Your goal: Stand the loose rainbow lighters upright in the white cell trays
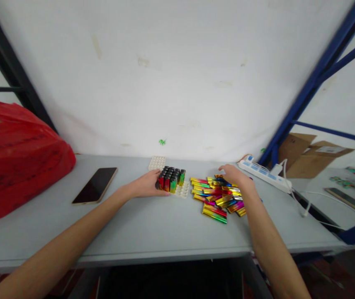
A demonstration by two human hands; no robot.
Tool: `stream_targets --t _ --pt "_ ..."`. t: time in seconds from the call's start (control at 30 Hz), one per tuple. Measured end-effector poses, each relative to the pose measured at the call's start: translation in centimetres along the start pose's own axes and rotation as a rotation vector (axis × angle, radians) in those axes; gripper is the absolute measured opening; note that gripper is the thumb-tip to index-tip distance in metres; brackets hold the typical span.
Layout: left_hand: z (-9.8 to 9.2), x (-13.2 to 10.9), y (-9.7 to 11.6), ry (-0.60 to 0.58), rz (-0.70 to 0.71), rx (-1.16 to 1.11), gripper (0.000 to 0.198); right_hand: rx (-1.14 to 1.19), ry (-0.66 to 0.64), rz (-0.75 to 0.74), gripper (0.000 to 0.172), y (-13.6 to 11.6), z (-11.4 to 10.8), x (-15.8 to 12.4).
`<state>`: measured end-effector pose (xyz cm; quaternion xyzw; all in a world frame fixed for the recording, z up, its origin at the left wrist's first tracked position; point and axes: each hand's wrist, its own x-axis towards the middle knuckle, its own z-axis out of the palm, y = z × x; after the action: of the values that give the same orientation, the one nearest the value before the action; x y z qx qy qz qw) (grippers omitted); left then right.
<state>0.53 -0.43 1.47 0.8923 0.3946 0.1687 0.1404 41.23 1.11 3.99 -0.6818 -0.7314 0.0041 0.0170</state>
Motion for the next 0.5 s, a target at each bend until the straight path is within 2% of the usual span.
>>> stream_targets --t 0.1,0.27,0.5 --pt "0.0 0.0 0.0 -0.007 0.006 -0.013 0.063 -0.005 -0.059 0.018 0.052 0.8 -0.1 -0.3" --pt "0.0 0.1 -0.1 -0.020 -0.006 0.024 0.066 -0.009 -0.115 -0.013 0.045 0.0 -0.8 -0.3" --pt "0.1 0.0 -0.3 0.024 0.048 0.021 0.062 0.026 -0.082 -0.131 0.029 -1.1 -1.1 -0.4"
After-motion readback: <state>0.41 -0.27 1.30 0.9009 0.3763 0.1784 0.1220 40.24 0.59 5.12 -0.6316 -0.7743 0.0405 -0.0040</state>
